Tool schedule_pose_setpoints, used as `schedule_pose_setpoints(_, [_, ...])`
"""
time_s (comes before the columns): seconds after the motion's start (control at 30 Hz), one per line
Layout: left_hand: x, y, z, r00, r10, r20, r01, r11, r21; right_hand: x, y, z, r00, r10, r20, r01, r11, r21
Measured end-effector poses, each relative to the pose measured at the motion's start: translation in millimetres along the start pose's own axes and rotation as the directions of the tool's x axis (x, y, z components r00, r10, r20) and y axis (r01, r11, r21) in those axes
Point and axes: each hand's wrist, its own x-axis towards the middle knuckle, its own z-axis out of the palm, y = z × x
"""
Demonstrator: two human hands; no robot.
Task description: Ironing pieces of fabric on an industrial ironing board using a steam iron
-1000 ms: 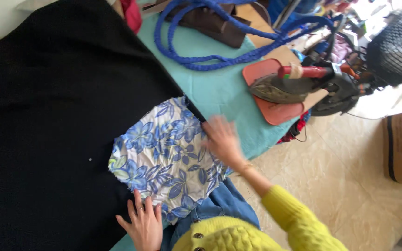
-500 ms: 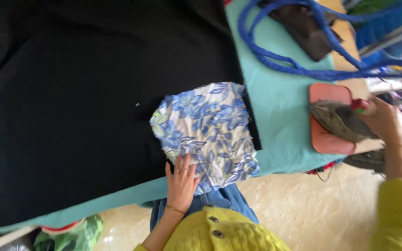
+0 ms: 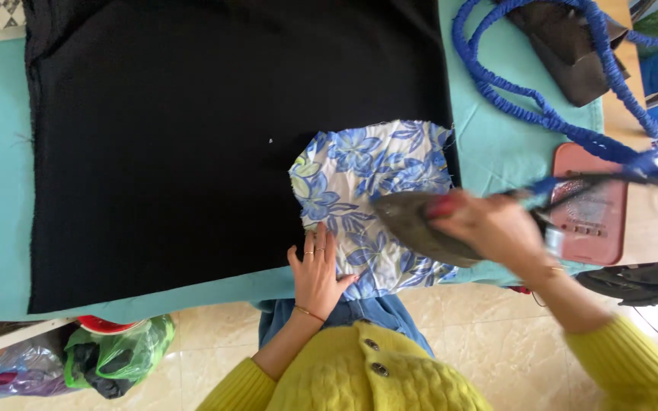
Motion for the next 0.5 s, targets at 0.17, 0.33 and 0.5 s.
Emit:
schedule_pose_setpoints(0.17, [-6, -7, 2, 0.996, -0.042, 0.073, 0.058, 0.974, -0.221, 47, -75, 41, 0.911, 0.060, -0.409, 0.122, 0.906, 0.405])
schedule_pose_setpoints(0.33, [-11, -17, 1, 0.994, -0.034, 0.100, 0.053, 0.980, -0.191, 62, -83, 31, 0.927, 0.119, -0.357, 0.035, 0.918, 0.396])
schedule_pose_setpoints(0.5, [-11, -22, 2, 0.995, -0.009, 0.099, 0.031, 0.974, -0.225, 87, -73, 21, 0.917, 0.191, -0.349, -0.081, 0.949, 0.306])
